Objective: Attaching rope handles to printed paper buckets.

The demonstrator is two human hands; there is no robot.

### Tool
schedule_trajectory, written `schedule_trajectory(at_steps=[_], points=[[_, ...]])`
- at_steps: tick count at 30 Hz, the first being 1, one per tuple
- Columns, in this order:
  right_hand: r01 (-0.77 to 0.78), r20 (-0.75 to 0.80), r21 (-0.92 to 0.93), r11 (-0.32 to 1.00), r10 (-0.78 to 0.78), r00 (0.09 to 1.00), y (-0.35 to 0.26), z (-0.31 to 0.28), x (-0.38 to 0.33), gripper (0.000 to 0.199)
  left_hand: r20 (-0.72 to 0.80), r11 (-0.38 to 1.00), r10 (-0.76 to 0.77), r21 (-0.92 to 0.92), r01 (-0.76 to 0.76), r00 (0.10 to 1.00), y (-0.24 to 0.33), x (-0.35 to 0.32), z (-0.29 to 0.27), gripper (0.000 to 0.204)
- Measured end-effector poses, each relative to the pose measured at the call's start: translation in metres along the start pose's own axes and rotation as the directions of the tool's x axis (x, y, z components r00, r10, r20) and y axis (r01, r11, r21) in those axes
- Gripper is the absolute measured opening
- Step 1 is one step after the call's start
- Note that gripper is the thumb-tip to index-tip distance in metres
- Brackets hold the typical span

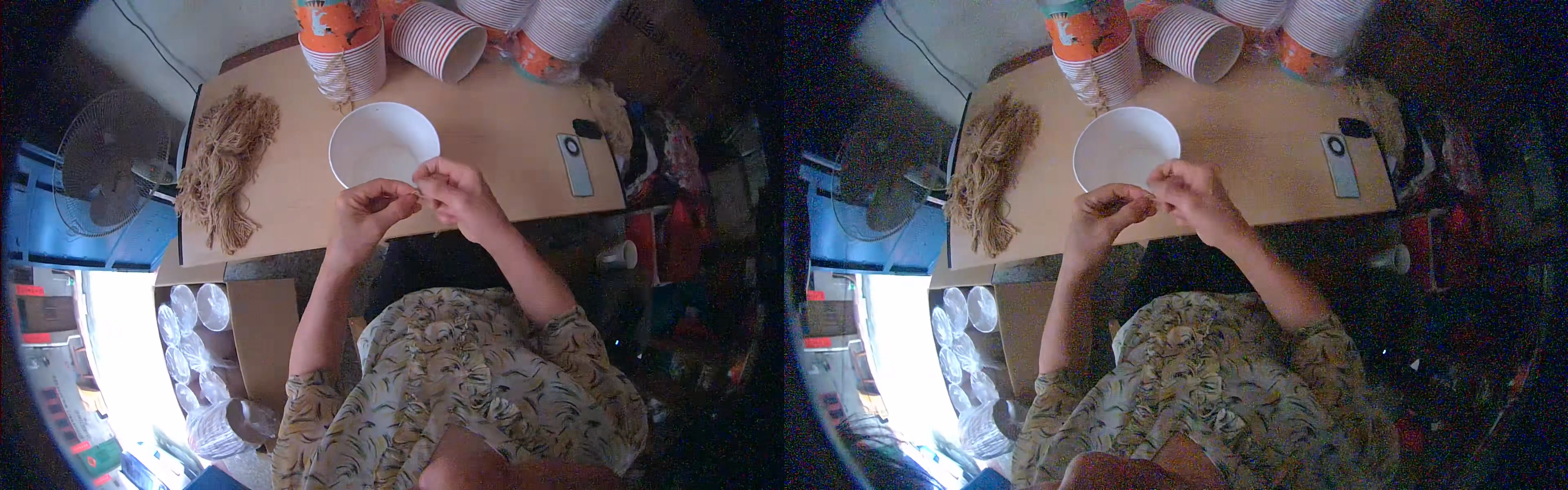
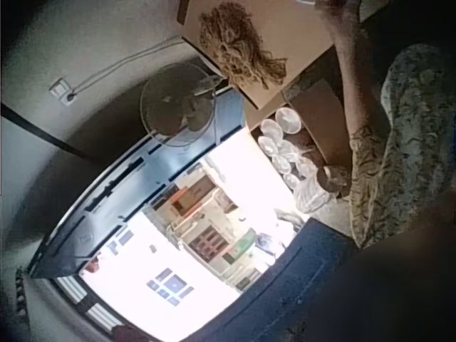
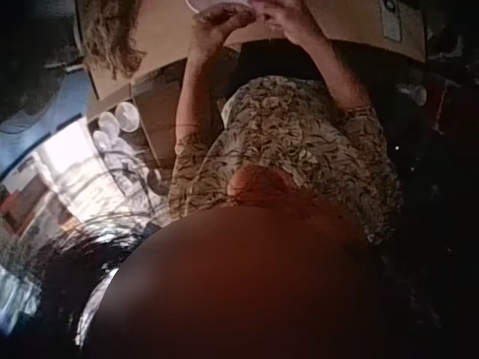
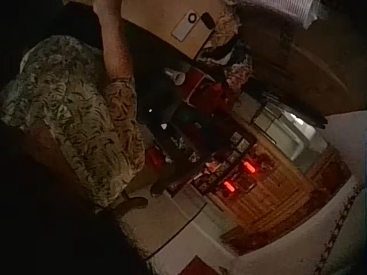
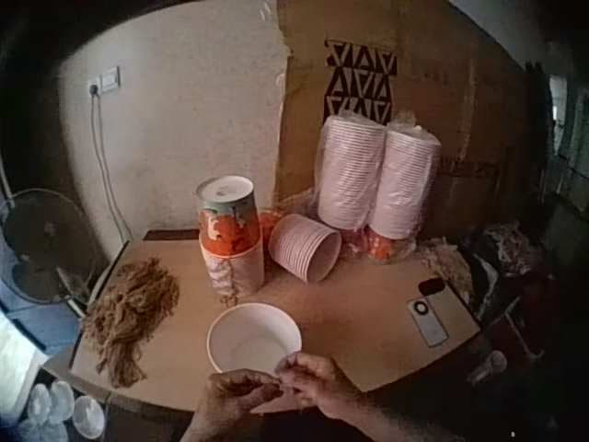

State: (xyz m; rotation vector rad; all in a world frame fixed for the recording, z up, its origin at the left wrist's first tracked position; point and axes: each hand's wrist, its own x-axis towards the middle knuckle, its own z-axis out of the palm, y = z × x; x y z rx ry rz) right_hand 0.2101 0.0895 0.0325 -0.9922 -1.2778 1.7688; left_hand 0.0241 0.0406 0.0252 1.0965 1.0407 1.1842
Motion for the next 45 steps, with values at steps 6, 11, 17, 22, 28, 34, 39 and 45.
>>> schedule_trajectory(at_steps=[6, 11, 17, 22, 28, 34, 39, 45], points=[[-0.082, 0.152, 0.038, 0.996, 0.075, 0.986, -0.001, 0.000, -0.005, 0.014, -0.016, 1.000, 0.012, -0.004, -0.012, 1.000, -0.001, 0.001, -0.002, 0.008], [-0.011, 0.184, -0.087, 0.996, 0.027, 0.983, -0.007, 0.000, -0.009, 0.012, -0.012, 1.000, 0.015, -0.009, -0.015, 1.000, 0.001, 0.000, -0.002, 0.007], [0.013, 0.228, -0.132, 0.991, 0.018, 0.974, -0.001, -0.011, -0.005, 0.011, 0.000, 0.994, 0.015, 0.104, -0.014, 1.000, -0.005, -0.002, -0.004, 0.007], [-0.056, 0.215, 0.028, 0.998, 0.049, 0.975, 0.005, -0.010, -0.004, 0.012, 0.018, 0.999, 0.039, 0.033, -0.039, 0.999, 0.001, -0.001, 0.000, 0.008], [-0.181, 0.197, 0.211, 0.961, 0.139, 0.970, 0.007, -0.008, -0.004, 0.017, 0.052, 1.000, 0.021, 0.018, -0.022, 0.998, 0.001, 0.000, -0.004, 0.006], [-0.187, 0.207, 0.228, 0.956, 0.140, 0.968, -0.001, -0.007, -0.006, 0.020, 0.067, 0.998, 0.018, -0.065, -0.014, 0.998, -0.002, 0.000, -0.006, 0.005], [-0.034, 0.143, 0.065, 0.997, 0.025, 0.989, 0.003, -0.003, -0.006, 0.020, 0.076, 0.997, 0.005, -0.079, 0.002, 0.997, -0.002, 0.001, -0.006, 0.007], [-0.021, 0.122, -0.060, 0.998, 0.028, 0.992, 0.002, -0.006, -0.004, 0.012, 0.120, 0.995, -0.046, -0.079, 0.055, 0.992, 0.003, 0.001, -0.005, 0.011]])
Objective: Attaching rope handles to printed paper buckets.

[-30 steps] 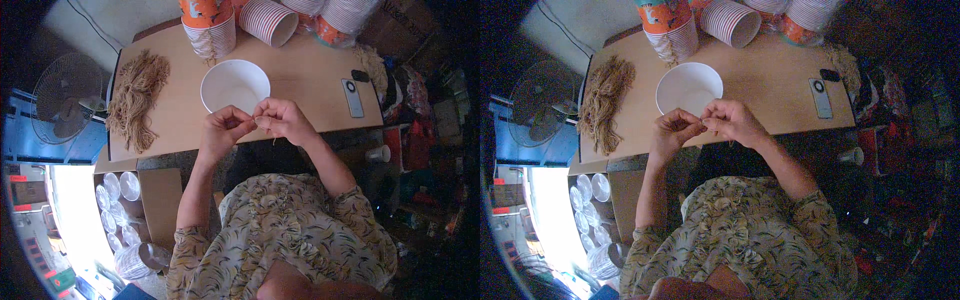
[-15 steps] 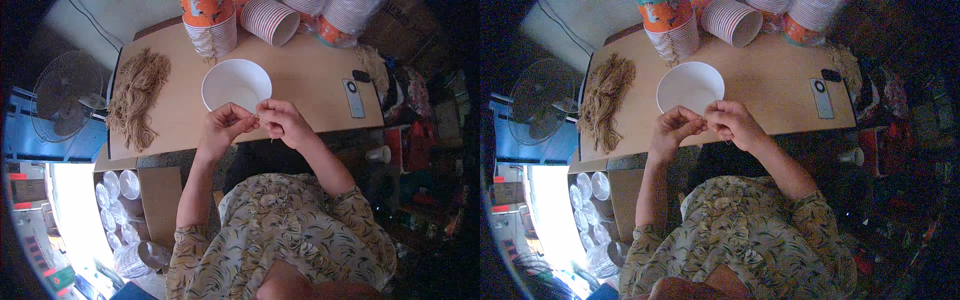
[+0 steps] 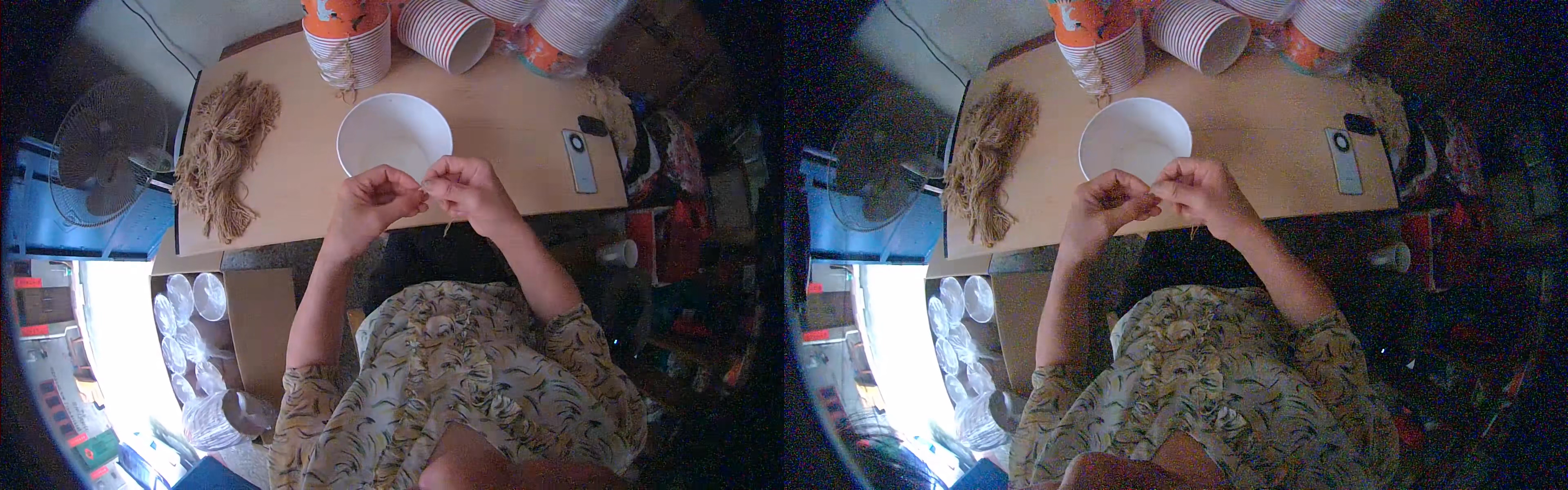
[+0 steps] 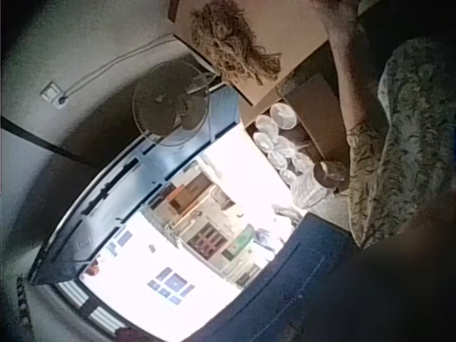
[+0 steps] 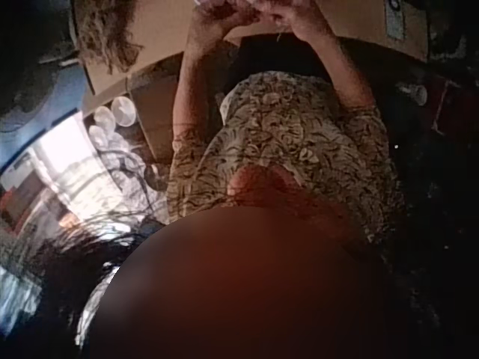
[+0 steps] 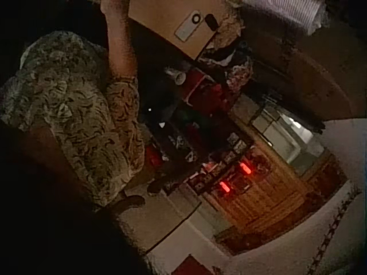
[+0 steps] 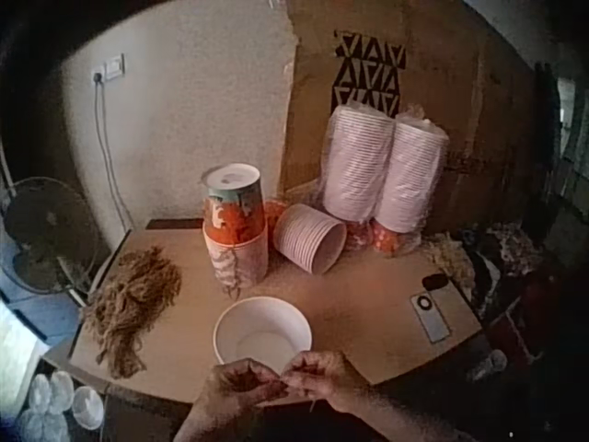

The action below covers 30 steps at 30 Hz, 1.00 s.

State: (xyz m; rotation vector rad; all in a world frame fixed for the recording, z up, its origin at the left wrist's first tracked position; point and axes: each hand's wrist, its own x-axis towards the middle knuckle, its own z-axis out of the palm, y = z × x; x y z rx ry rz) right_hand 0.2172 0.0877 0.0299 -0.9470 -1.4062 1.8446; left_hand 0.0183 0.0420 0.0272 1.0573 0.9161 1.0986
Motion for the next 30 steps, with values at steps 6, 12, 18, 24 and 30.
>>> schedule_trajectory(at_steps=[6, 12, 18, 24, 30], points=[[-0.121, 0.026, 0.247, 0.961, 0.119, 0.993, 0.0028, -0.0056, 0.0006, 0.006, 0.023, 0.999, 0.005, -0.036, -0.004, 1.000, 0.0018, -0.0015, -0.0006, 0.016], [-0.121, 0.038, 0.321, 0.939, 0.115, 0.993, 0.0058, -0.0045, 0.0007, 0.004, 0.021, 0.999, 0.005, -0.034, -0.005, 1.000, -0.0015, -0.0005, -0.0020, 0.013], [-0.123, 0.046, 0.267, 0.956, 0.115, 0.992, 0.0022, -0.0041, -0.0014, 0.013, 0.015, 0.999, 0.037, -0.028, -0.036, 0.999, -0.0038, -0.0006, -0.0015, 0.009], [-0.127, 0.084, 0.246, 0.961, 0.109, 0.990, 0.0026, -0.0055, -0.0007, 0.015, 0.004, 1.000, 0.029, 0.009, -0.029, 1.000, -0.0027, -0.0023, -0.0028, 0.007], [-0.064, 0.098, 0.040, 0.997, 0.060, 0.993, -0.0012, -0.0054, -0.0019, 0.012, -0.027, 0.994, 0.004, 0.110, -0.001, 1.000, 0.0045, -0.0048, 0.0041, 0.007]])
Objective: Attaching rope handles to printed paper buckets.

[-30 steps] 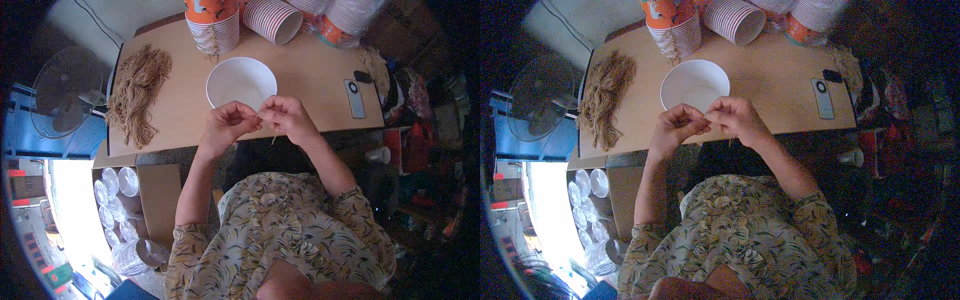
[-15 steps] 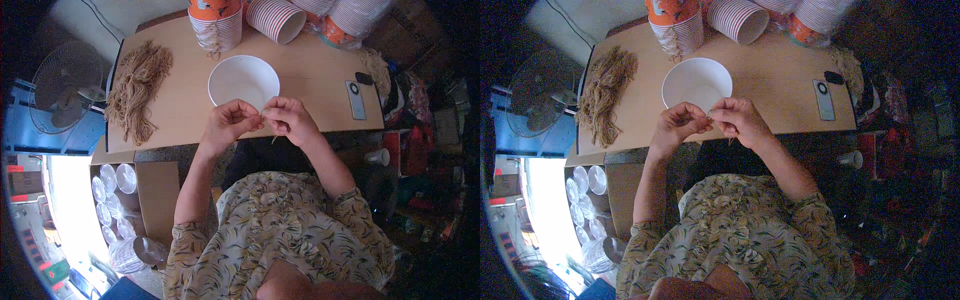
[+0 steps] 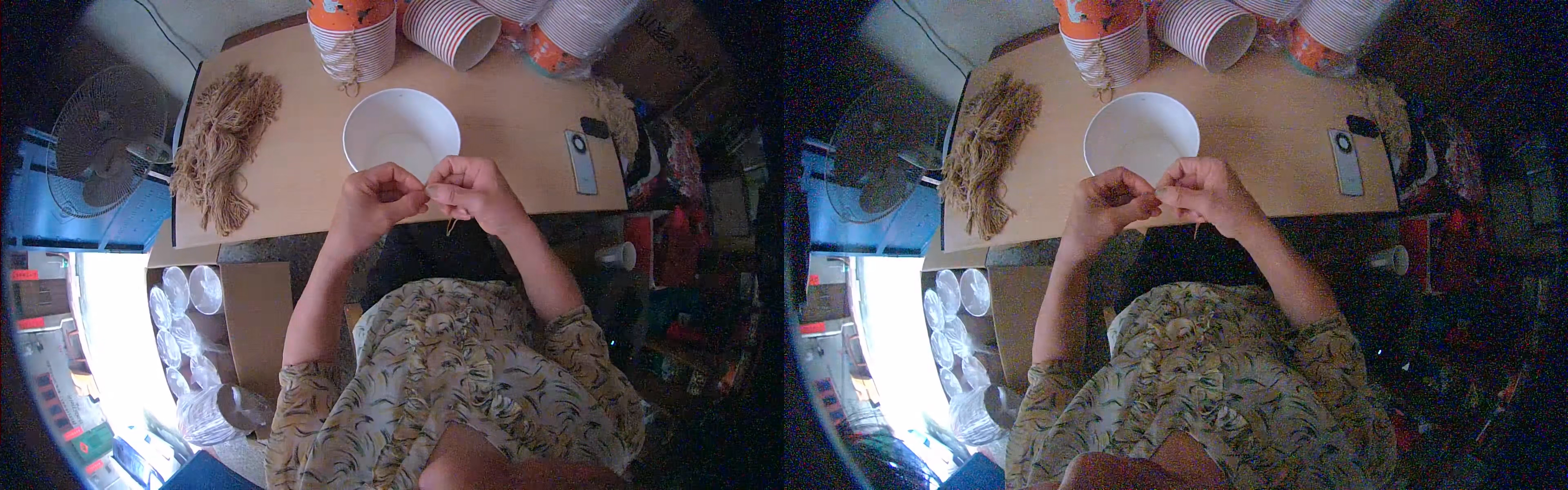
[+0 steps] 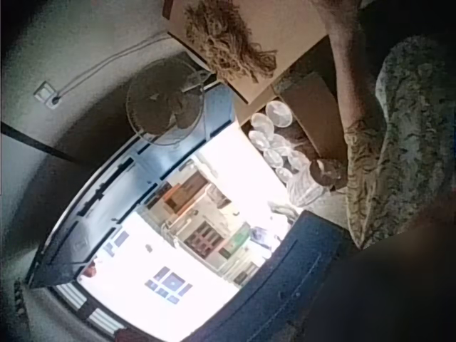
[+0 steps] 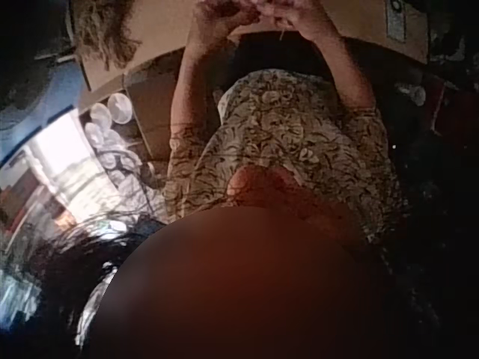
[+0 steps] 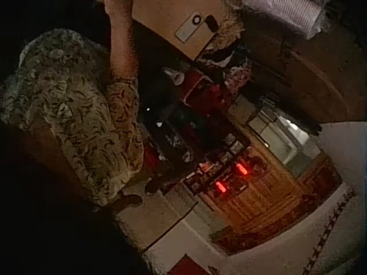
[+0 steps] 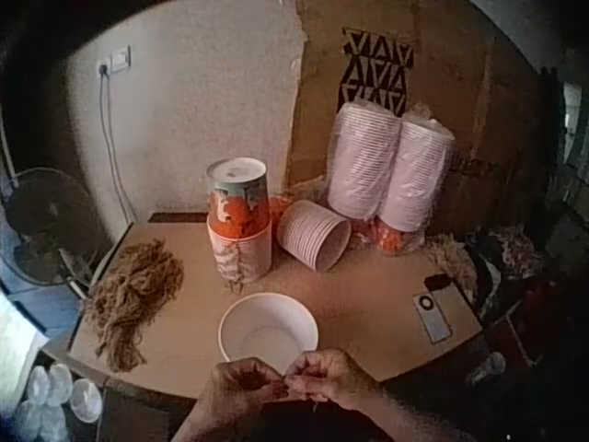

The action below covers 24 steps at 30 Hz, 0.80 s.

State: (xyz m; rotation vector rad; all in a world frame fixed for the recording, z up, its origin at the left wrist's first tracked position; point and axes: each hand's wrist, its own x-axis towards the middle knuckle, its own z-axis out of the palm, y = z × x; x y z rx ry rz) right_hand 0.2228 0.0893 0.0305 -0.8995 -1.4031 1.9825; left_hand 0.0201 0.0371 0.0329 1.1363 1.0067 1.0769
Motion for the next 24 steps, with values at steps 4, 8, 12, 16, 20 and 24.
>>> schedule_trajectory(at_steps=[4, 8, 12, 16, 20, 24], points=[[0.027, -0.041, -0.099, 0.995, -0.032, 0.999, -0.002, 0.003, -0.001, 0.008, -0.006, 1.000, 0.011, 0.017, -0.011, 1.000, -0.005, 0.000, 0.000, 0.007], [-0.078, -0.027, 0.175, 0.981, 0.084, 0.996, 0.000, 0.001, 0.000, 0.010, -0.004, 0.999, 0.033, -0.013, -0.033, 0.999, -0.005, 0.002, 0.000, 0.008], [-0.087, -0.056, 0.325, 0.942, 0.110, 0.992, 0.008, 0.005, -0.001, 0.011, 0.004, 0.998, 0.044, -0.032, -0.044, 0.999, -0.008, 0.004, -0.002, 0.006], [-0.046, -0.060, 0.343, 0.938, 0.070, 0.996, 0.013, 0.004, -0.001, 0.012, 0.006, 0.992, 0.044, -0.115, -0.043, 0.999, -0.012, 0.004, -0.004, 0.006], [-0.019, -0.092, 0.291, 0.957, 0.048, 0.995, 0.010, 0.004, -0.003, 0.016, 0.013, 0.987, 0.024, -0.157, -0.022, 1.000, -0.011, 0.005, -0.004, 0.007], [0.007, -0.129, 0.148, 0.989, 0.013, 0.992, 0.001, 0.006, -0.004, 0.021, 0.022, 0.990, 0.029, -0.142, -0.026, 0.999, -0.010, 0.005, -0.004, 0.007]])
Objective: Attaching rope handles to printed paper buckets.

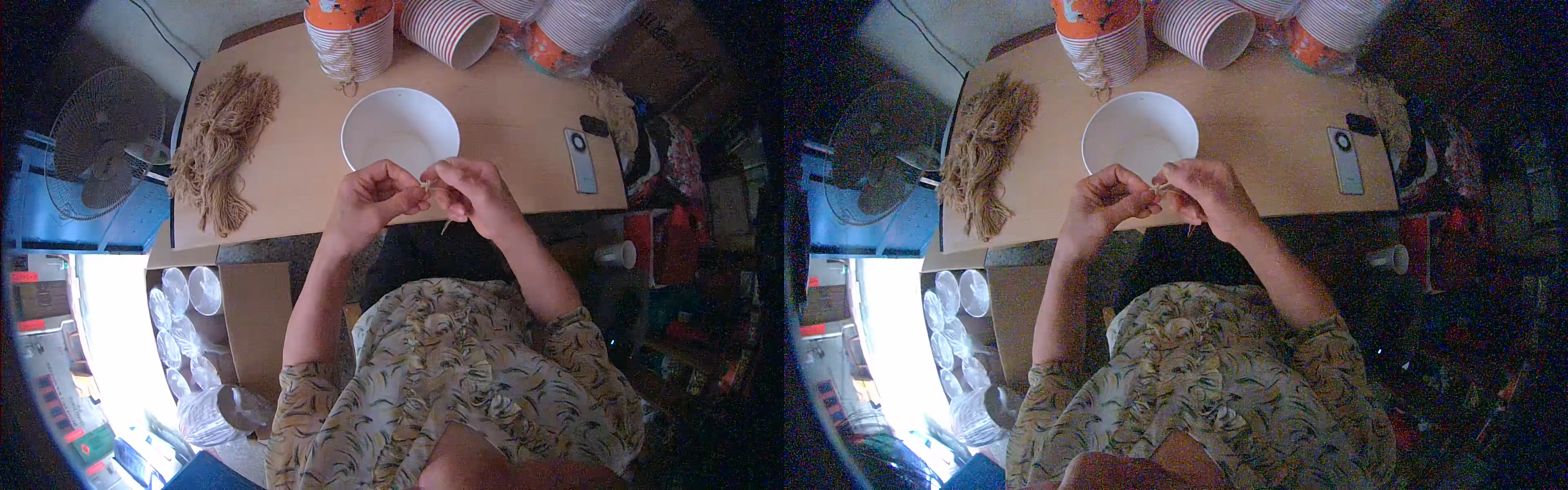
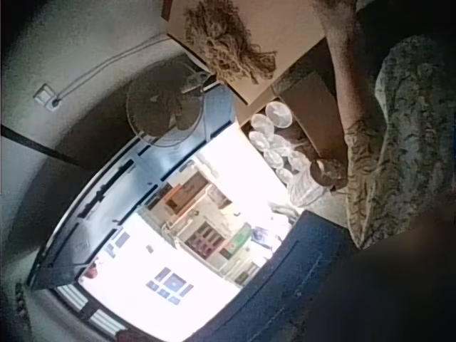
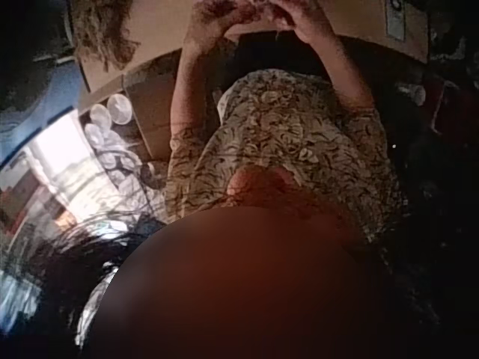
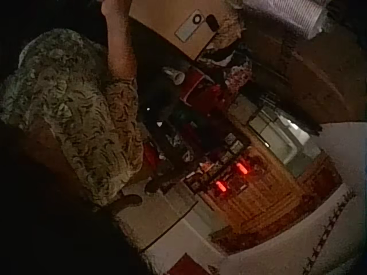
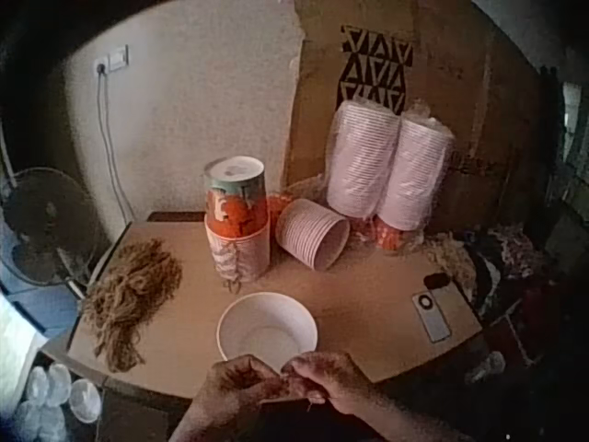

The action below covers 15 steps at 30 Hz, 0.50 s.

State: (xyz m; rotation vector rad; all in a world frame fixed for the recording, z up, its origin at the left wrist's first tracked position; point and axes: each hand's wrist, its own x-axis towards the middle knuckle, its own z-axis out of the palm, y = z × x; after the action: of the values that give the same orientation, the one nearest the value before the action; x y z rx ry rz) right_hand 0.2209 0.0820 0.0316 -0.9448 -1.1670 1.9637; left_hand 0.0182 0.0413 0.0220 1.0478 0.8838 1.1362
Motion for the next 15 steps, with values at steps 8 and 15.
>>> schedule_trajectory(at_steps=[8, 15], points=[[0.075, 0.067, -0.151, 0.986, -0.066, 0.996, 0.003, -0.009, 0.006, 0.020, 0.003, 0.999, -0.007, 0.036, 0.006, 1.000, 0.005, -0.001, 0.002, 0.007], [0.030, 0.075, -0.256, 0.966, -0.011, 0.997, -0.002, -0.010, 0.006, 0.021, 0.018, 0.998, -0.019, 0.058, 0.018, 1.000, 0.006, -0.002, 0.003, 0.006]])
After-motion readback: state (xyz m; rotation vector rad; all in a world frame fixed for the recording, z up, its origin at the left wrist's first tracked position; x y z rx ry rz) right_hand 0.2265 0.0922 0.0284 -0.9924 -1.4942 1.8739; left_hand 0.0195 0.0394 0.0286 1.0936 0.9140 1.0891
